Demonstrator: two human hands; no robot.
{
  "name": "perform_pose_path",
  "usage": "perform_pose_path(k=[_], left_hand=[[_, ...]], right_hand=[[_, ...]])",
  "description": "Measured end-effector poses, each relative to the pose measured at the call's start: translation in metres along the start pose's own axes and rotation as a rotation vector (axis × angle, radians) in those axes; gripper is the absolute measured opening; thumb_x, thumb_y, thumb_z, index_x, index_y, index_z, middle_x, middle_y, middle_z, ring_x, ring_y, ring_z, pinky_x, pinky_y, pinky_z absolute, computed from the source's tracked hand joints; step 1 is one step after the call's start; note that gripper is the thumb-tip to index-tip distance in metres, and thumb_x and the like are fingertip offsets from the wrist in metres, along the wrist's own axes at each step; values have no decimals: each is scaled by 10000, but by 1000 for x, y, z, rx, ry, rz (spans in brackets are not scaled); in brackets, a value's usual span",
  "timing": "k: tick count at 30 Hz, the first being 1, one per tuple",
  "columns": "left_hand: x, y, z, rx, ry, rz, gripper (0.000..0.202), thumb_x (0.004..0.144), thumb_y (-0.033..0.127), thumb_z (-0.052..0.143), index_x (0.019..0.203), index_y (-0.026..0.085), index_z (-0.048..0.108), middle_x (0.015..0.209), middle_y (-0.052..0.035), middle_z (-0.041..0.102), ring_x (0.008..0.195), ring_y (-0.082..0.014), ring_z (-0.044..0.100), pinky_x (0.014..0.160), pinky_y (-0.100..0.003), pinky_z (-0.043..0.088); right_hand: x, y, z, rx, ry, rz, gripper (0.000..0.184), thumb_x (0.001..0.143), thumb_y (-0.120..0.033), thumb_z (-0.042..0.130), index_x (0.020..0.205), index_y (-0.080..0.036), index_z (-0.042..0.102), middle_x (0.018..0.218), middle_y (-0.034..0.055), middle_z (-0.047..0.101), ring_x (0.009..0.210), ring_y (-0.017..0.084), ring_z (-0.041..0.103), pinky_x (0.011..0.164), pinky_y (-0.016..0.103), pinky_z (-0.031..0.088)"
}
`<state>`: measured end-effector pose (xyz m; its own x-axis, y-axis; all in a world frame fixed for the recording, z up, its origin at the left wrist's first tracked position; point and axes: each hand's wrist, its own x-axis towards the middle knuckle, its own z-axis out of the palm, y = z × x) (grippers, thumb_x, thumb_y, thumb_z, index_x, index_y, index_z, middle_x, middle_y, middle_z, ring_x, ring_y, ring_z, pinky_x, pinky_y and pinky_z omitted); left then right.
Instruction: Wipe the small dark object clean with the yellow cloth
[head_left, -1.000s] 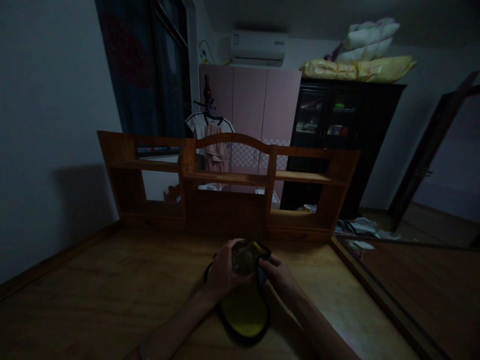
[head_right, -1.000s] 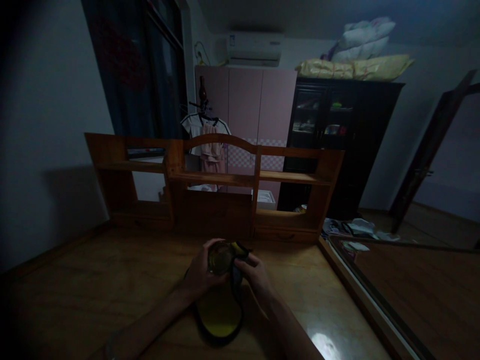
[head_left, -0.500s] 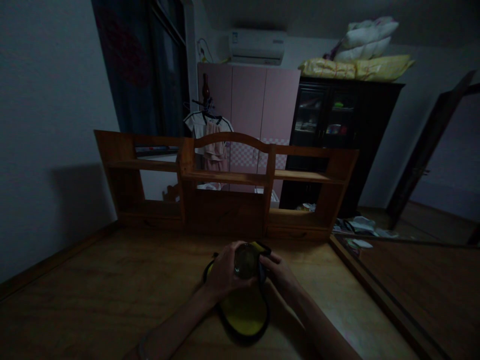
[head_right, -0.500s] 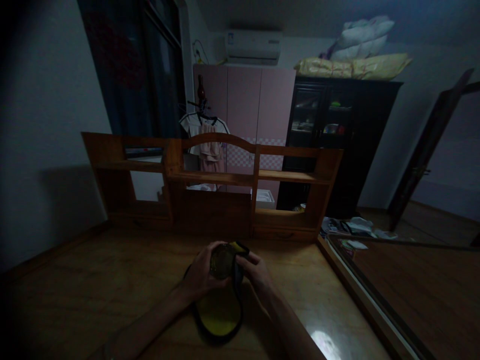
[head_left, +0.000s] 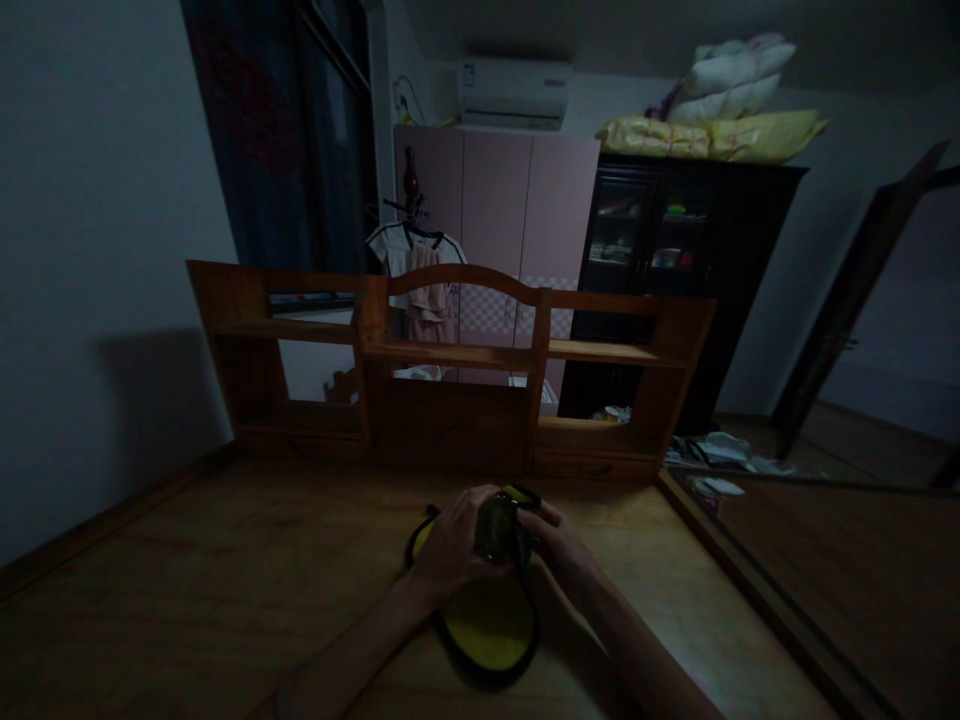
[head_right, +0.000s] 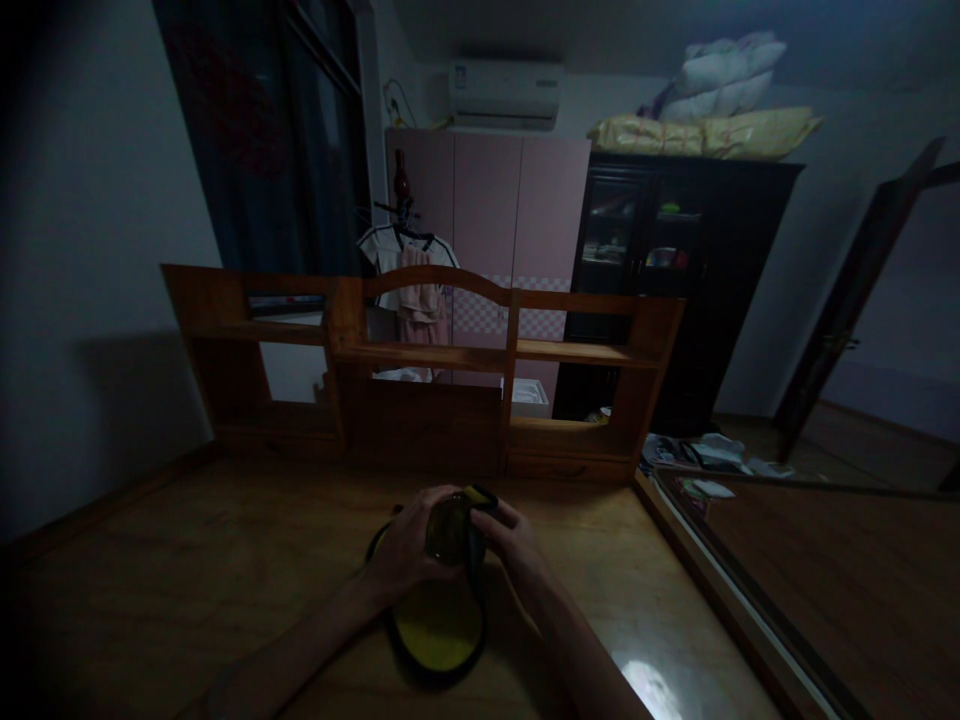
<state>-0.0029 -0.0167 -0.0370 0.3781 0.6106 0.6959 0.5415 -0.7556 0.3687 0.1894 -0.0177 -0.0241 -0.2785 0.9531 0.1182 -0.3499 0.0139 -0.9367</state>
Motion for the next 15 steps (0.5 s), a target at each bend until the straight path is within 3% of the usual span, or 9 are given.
perform_pose_path(k=[15], left_hand=[[-1,-3,2,41,-28,86,890,663,459,785,1361,211,292,1313,-122,483,1219,-272,462,1028,-440,395]], right_hand=[[4,5,-5,-35,33,23,343,721,-358,759,1013,-182,722,986,58,716,875,204,642,790,303,482]])
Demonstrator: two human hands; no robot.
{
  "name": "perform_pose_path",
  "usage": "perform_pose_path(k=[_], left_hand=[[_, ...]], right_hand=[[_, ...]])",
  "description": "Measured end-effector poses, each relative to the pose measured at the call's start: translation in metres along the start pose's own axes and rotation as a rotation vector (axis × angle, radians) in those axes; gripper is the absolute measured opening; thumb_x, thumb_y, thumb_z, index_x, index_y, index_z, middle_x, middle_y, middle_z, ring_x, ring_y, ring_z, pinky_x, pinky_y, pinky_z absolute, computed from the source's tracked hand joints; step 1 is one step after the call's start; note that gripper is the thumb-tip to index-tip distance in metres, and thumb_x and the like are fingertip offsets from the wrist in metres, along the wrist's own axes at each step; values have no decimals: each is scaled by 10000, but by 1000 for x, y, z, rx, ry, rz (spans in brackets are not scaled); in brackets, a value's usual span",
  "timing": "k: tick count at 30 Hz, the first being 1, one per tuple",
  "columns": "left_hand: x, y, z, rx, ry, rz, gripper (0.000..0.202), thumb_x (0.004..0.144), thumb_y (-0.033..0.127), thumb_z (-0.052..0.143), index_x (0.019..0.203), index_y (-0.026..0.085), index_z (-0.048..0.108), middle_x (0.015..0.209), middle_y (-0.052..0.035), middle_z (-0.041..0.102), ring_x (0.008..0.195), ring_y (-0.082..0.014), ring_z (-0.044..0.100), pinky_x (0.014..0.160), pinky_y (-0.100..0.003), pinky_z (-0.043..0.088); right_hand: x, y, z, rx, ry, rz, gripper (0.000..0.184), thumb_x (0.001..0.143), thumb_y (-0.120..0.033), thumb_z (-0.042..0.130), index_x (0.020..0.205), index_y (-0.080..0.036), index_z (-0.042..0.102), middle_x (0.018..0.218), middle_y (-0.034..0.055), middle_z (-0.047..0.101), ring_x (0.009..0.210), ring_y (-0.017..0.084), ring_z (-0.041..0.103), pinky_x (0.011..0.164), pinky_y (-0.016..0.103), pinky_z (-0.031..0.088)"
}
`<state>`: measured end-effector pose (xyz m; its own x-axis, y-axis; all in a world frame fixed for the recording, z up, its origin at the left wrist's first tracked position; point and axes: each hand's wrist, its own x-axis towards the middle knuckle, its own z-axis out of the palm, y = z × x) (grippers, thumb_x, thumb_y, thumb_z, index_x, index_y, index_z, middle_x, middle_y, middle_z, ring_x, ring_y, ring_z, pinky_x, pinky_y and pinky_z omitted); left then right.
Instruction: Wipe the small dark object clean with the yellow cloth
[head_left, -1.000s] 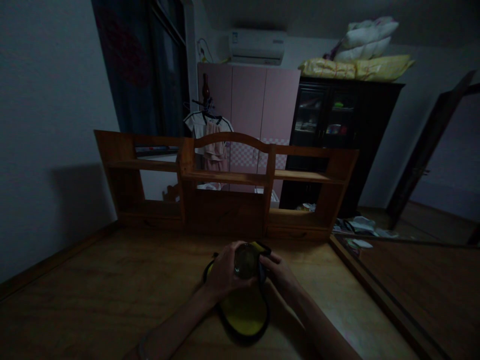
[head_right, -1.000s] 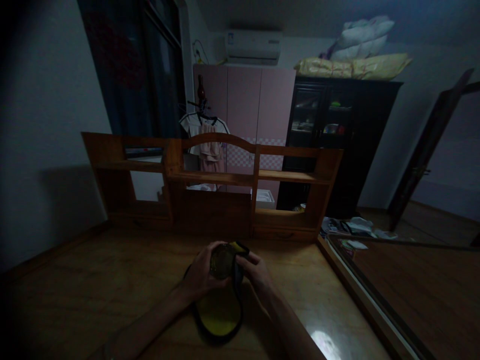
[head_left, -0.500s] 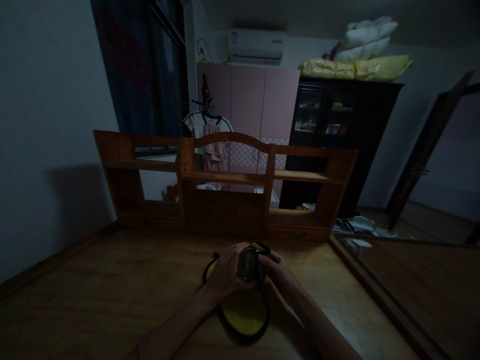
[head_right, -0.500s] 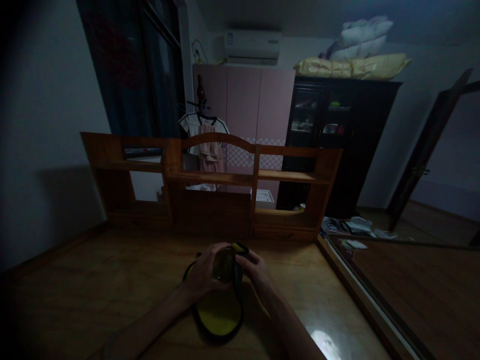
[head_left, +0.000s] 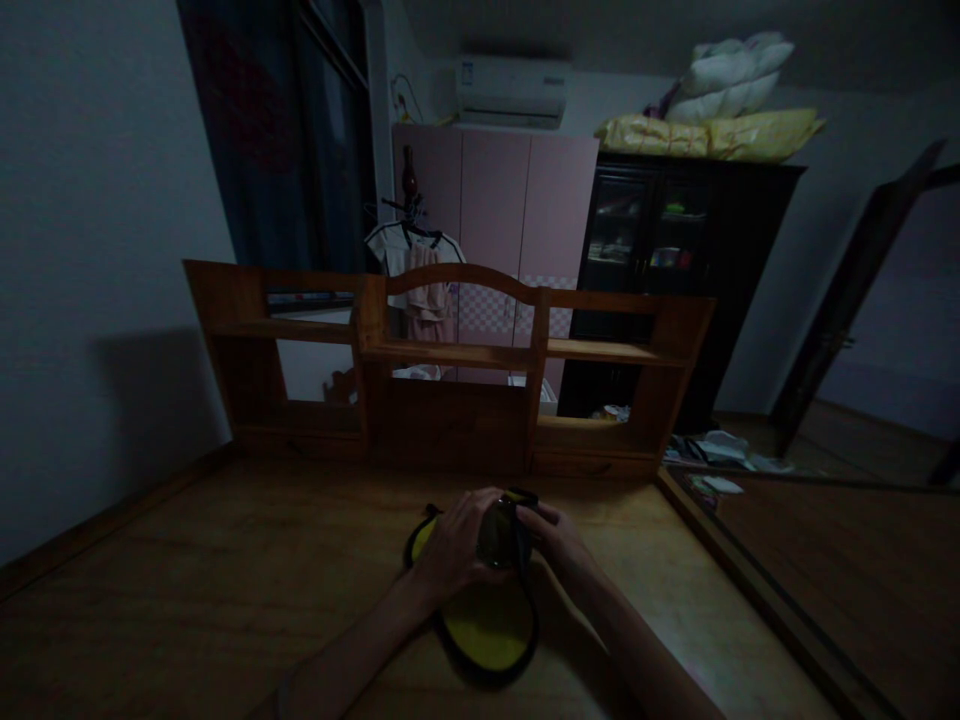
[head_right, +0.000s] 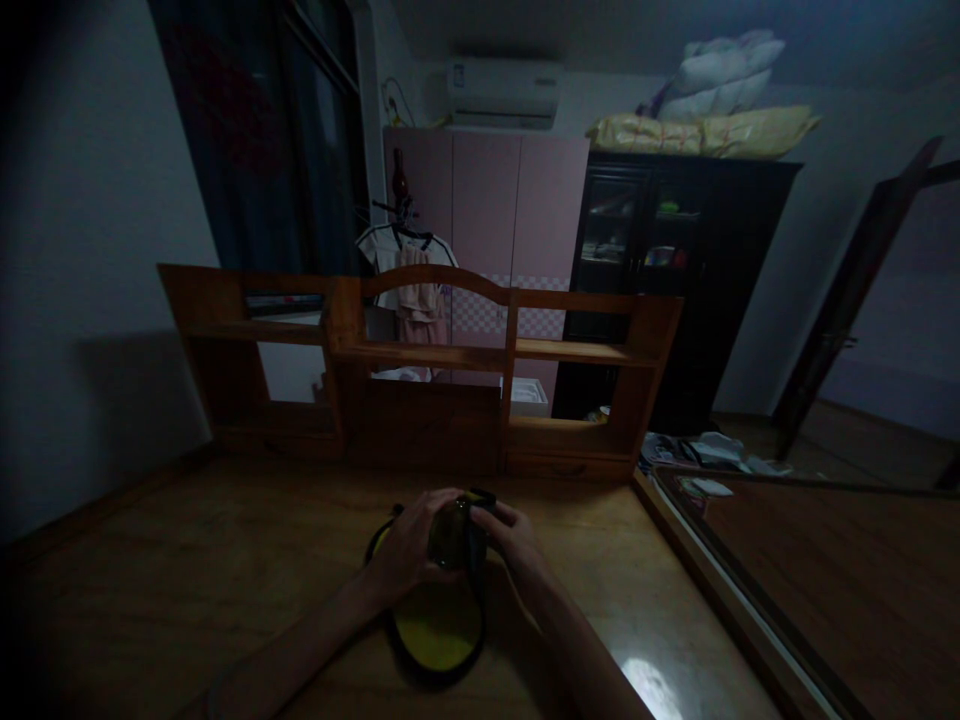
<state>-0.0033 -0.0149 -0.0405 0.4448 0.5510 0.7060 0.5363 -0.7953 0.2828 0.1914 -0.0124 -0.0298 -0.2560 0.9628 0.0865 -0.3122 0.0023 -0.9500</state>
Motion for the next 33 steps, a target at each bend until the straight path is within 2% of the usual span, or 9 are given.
perform_pose_path(k=[13,23,33], left_hand=[[0,4,-2,59,-25,19,903,652,406,804,1376,201,304,1326,-133,483,1228,-284,458,1018,-449,407],[1,4,-1,66,-38,7,941,623,343,834,1376,213,283,1328,-128,474,1217,-285,461,1020,-456,403],[-1,4,-1,84,-33,0,915,646,401,805,1379,213,290,1325,-140,472,1226,-310,458,1011,-470,402]], right_hand=[[-3,-4,4,-33,20,-17,344,724,-378,755,1014,-197,710,1002,52,707,915,208,630,792,301,478],[0,0,0,-31,-28,-60,356,732,-382,749,1039,-208,702,1072,64,690,967,226,616,835,330,470],[-6,-2,10,16,14,-86,342,773,-440,697,1027,-211,692,1046,52,683,928,206,603,783,296,451]])
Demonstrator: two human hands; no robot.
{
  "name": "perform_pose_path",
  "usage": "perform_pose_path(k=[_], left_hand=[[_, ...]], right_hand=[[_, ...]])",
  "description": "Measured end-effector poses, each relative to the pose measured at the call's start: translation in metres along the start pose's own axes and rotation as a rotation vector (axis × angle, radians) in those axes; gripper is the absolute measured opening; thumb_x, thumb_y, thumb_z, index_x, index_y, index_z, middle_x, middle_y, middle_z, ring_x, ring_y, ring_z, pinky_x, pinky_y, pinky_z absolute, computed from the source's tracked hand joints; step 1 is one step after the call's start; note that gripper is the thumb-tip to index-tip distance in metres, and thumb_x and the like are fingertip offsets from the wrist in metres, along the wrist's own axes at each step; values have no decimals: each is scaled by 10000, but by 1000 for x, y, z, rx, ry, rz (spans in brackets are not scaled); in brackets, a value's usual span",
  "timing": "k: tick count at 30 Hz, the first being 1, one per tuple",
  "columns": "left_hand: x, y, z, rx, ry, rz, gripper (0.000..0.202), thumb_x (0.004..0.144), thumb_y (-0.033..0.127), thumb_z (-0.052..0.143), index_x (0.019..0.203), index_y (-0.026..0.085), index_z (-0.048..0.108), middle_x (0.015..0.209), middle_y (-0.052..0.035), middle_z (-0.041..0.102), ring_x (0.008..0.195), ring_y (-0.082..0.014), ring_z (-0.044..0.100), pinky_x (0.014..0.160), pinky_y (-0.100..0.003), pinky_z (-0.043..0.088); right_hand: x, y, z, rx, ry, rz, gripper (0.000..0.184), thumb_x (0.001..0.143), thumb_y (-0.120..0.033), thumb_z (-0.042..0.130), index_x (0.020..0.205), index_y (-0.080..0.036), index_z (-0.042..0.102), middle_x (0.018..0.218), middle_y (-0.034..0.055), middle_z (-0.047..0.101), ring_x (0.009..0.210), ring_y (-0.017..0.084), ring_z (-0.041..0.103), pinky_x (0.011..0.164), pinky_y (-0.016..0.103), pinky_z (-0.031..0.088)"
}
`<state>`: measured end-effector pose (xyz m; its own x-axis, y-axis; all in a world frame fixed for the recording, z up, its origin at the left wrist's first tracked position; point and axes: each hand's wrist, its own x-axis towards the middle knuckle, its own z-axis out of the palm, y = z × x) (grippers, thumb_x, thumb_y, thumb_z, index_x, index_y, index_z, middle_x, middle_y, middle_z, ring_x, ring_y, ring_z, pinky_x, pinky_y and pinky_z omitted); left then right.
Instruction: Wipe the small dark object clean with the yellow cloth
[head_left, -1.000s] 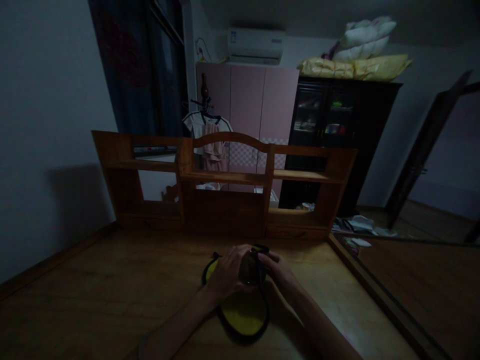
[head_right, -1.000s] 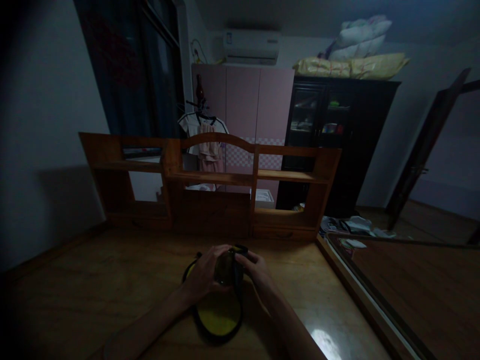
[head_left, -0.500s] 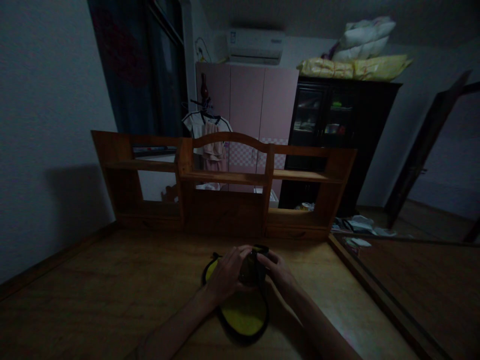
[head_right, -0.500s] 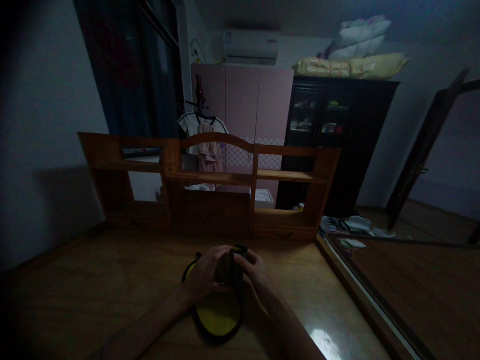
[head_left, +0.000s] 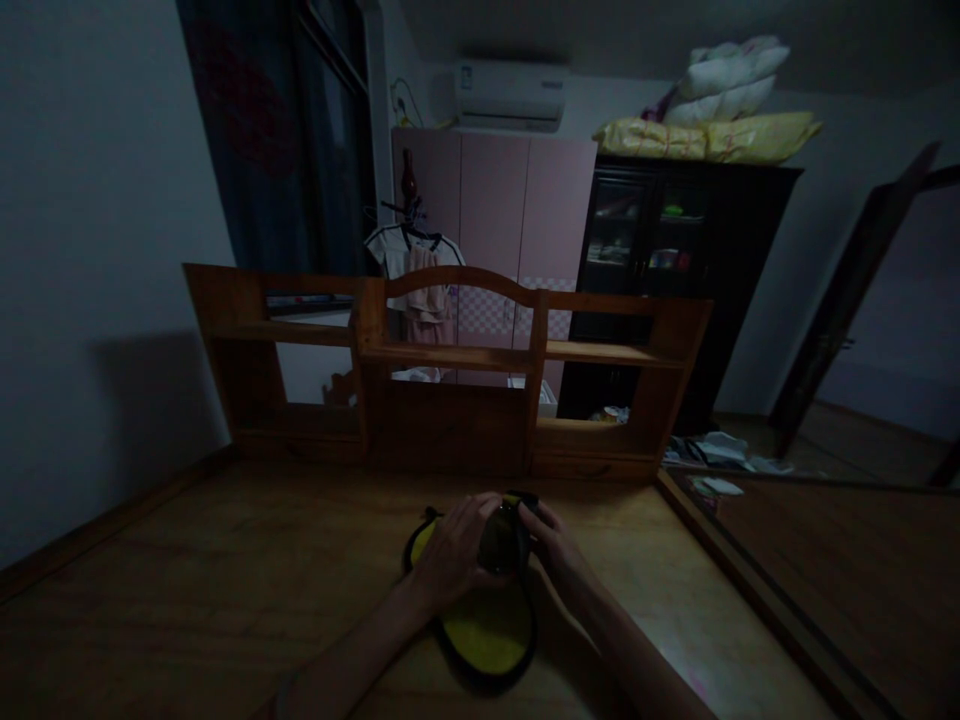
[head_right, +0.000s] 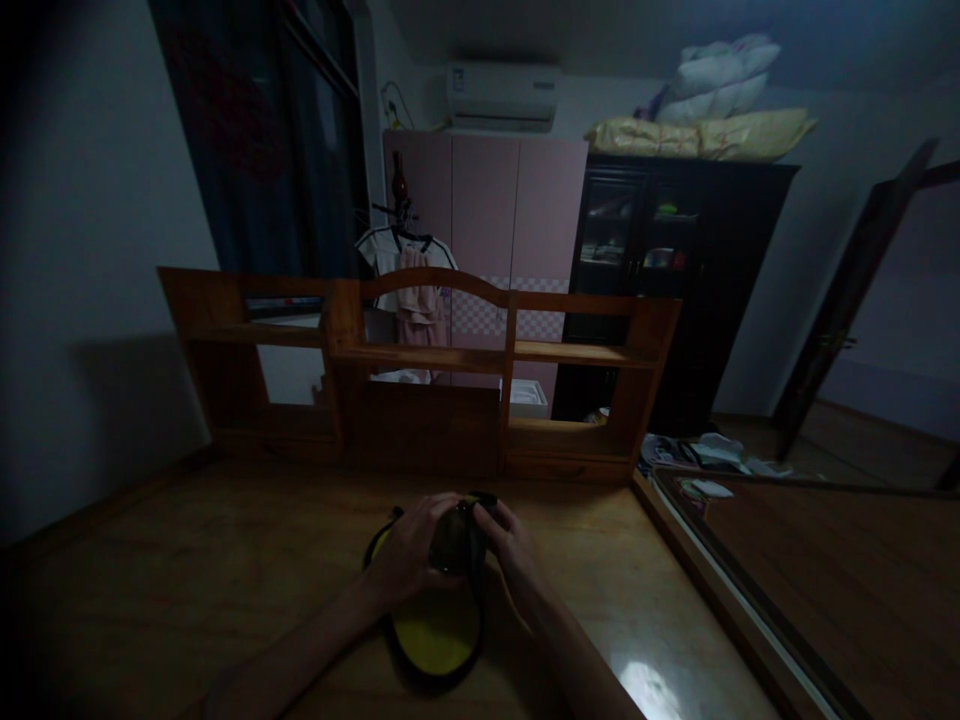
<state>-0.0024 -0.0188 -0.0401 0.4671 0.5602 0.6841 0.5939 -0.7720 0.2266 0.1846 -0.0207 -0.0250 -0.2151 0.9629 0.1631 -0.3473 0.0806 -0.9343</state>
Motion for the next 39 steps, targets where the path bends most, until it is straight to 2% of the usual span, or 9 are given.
perform_pose_path(k=[7,10,16,21,27,32,35,39], left_hand=[[1,1,0,12,-2,32,887,661,486,777,1362,213,308,1292,-148,503,1185,-314,496,984,-476,419],[1,1,0,3,5,35,899,644,489,786,1354,207,314,1285,-146,508,1182,-315,496,986,-478,418],[1,3,1,-25,83,-32,878,623,462,794,1327,197,341,1272,-134,511,1171,-313,497,985,-474,421],[4,10,-1,-37,142,-145,800,626,433,789,1274,197,384,1227,-113,527,1118,-292,517,959,-456,430],[3,11,0,-45,176,-206,796,636,429,785,1284,210,378,1224,-109,524,1102,-291,526,936,-450,437],[0,5,2,-9,133,-179,796,698,408,759,1338,210,329,1293,-123,478,1184,-296,478,991,-463,400],[-1,5,1,15,79,-144,824,745,376,739,1405,238,264,1355,-131,416,1244,-301,425,1011,-477,385],[2,11,-1,93,-38,-87,900,722,257,770,1440,312,231,1396,-115,375,1244,-320,416,977,-502,418]], right_hand=[[5,7,-3,26,73,62,376,726,-483,717,991,-216,692,1011,43,701,908,208,616,781,292,450],[5,8,-3,49,58,79,367,745,-481,701,1002,-218,689,1012,41,703,910,209,615,796,303,455],[1,2,0,51,-21,97,373,793,-455,664,1077,-213,675,1058,48,693,923,199,616,800,294,455],[-1,-5,2,47,-62,75,421,782,-447,684,1127,-208,660,1085,57,689,983,222,622,855,320,457],[-4,-12,4,15,-107,66,432,757,-424,713,1133,-217,662,1088,62,691,982,234,634,858,342,463],[-1,-8,2,-33,-130,37,391,730,-379,741,1081,-219,678,1063,51,694,1000,238,622,886,362,460],[4,1,0,-113,-85,17,381,705,-399,751,1040,-226,689,986,37,707,936,235,634,857,365,475],[7,17,-1,-215,1,-117,367,693,-411,744,1007,-225,702,970,37,710,945,265,624,878,396,471]])
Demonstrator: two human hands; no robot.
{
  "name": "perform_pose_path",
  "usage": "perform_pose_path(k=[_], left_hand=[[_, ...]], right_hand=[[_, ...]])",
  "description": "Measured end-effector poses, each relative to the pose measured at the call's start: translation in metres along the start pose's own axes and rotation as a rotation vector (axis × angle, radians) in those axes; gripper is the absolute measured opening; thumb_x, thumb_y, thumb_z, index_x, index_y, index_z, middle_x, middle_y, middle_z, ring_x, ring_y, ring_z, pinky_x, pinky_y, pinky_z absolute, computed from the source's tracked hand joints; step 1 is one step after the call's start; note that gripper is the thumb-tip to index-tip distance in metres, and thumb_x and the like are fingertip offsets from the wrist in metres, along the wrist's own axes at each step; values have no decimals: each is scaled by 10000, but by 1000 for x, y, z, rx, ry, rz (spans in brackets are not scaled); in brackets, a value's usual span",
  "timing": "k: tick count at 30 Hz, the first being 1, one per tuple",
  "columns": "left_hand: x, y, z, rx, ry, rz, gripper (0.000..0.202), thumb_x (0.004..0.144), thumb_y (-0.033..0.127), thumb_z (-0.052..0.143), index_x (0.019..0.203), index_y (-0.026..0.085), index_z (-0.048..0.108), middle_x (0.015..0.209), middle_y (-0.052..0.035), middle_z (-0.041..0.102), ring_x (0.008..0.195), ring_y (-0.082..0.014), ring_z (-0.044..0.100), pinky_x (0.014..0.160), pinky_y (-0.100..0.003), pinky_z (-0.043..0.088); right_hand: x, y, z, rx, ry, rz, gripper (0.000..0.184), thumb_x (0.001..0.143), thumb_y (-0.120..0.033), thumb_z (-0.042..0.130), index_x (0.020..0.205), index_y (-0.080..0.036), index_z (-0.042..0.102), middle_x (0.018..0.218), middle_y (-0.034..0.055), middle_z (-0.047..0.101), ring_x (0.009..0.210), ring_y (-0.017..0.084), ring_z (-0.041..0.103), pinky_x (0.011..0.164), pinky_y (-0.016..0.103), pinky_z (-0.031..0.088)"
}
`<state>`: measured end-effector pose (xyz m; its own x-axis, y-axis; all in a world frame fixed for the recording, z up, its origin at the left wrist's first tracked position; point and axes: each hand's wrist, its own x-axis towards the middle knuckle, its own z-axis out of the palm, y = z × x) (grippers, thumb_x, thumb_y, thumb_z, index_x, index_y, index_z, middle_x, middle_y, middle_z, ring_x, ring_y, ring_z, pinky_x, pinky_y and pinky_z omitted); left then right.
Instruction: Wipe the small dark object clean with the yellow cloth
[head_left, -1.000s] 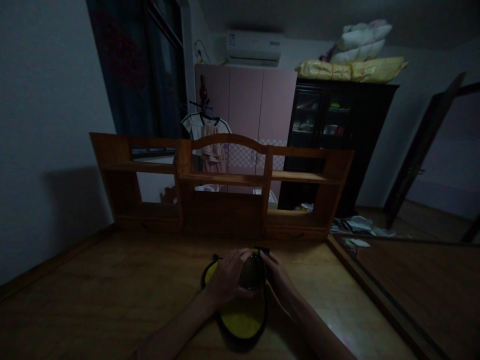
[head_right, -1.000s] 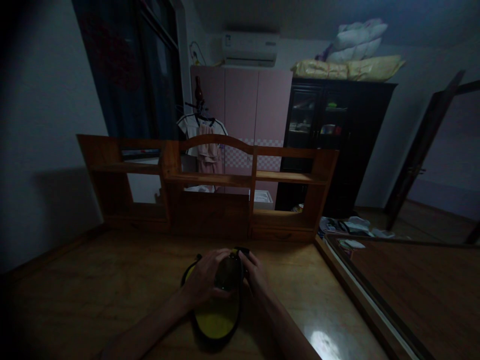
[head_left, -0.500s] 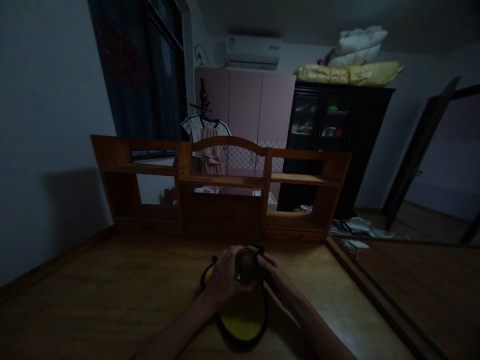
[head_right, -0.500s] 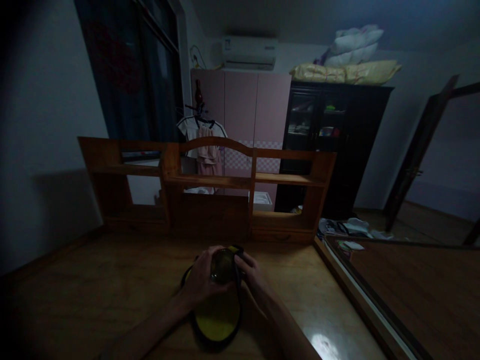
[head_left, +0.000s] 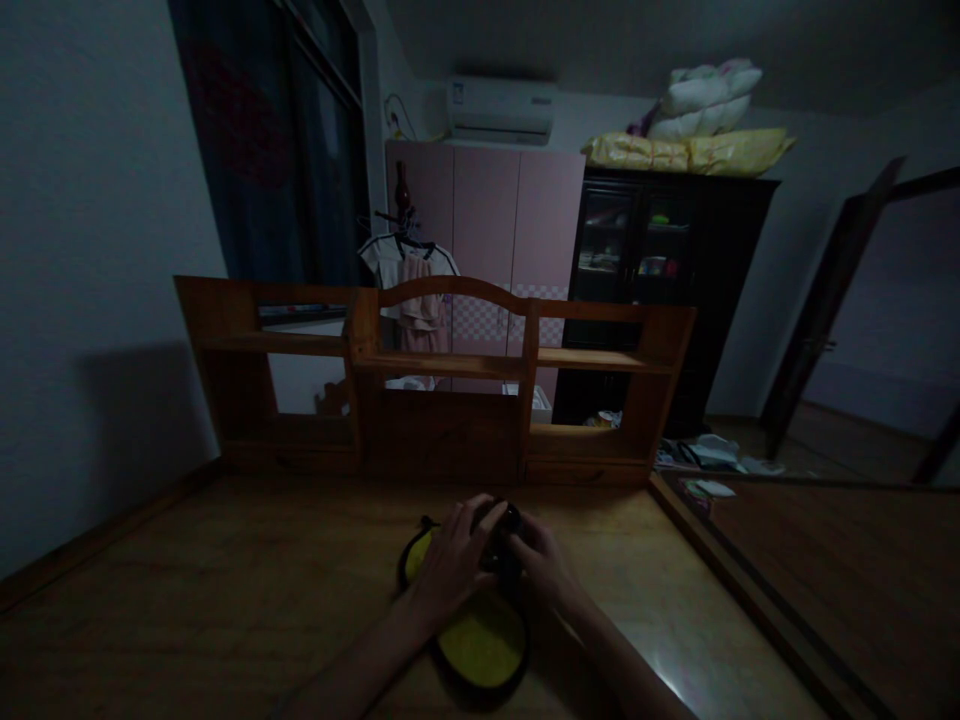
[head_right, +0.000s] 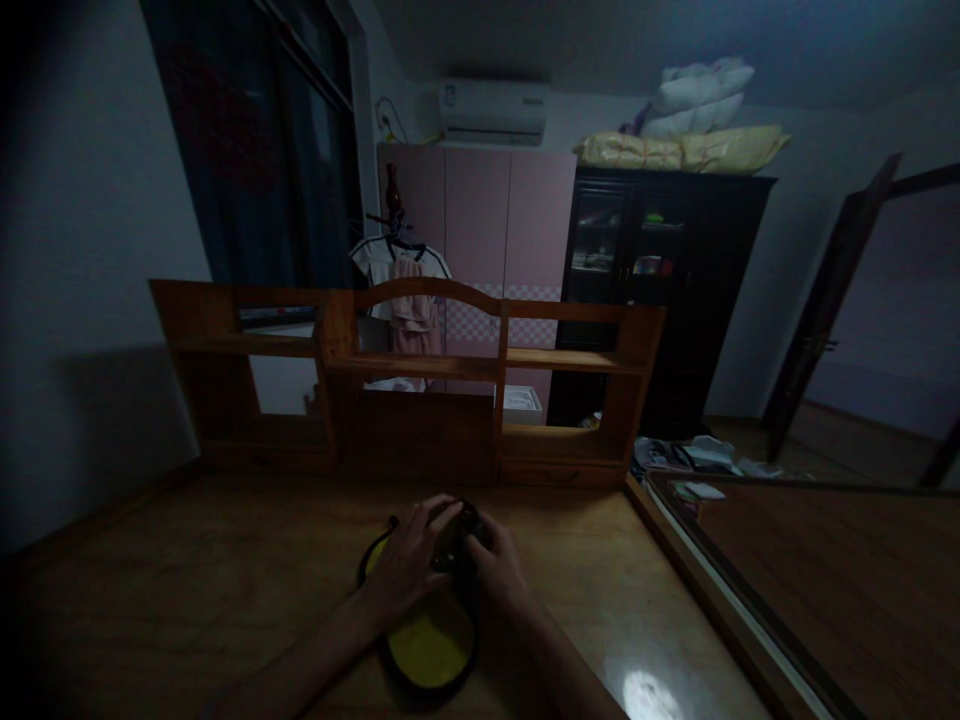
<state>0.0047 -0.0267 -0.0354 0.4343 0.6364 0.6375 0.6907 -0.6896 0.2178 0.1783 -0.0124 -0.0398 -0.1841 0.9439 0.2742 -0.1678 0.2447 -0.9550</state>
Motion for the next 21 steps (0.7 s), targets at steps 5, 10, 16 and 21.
perform_pose_path(k=[5,10,16,21], left_hand=[[3,5,-1,-1,-68,75,948,701,139,756,1452,314,205,1427,-115,342,1279,-327,385,1012,-528,403],[5,6,-2,-103,-86,111,999,683,89,742,1458,312,153,1460,-111,305,1335,-311,342,1049,-529,386],[5,7,-3,-211,-113,89,1030,651,47,719,1460,298,133,1473,-104,287,1336,-281,351,1071,-484,385],[3,4,2,-237,-131,76,1024,644,95,740,1460,281,150,1440,-100,341,1320,-269,373,1067,-445,395]], right_hand=[[-7,1,-1,-124,97,-125,346,755,-391,668,1064,-236,692,1066,61,693,1022,292,594,906,400,458],[-10,-11,-6,-375,61,-170,318,863,-367,537,1142,-267,650,975,48,714,814,241,643,721,320,487],[-7,-3,-21,-620,89,-237,278,876,-308,529,1121,-304,660,863,38,718,686,211,636,632,277,433],[-7,3,-32,-768,76,-300,249,856,-284,566,1070,-296,694,811,52,719,648,209,622,633,293,417]])
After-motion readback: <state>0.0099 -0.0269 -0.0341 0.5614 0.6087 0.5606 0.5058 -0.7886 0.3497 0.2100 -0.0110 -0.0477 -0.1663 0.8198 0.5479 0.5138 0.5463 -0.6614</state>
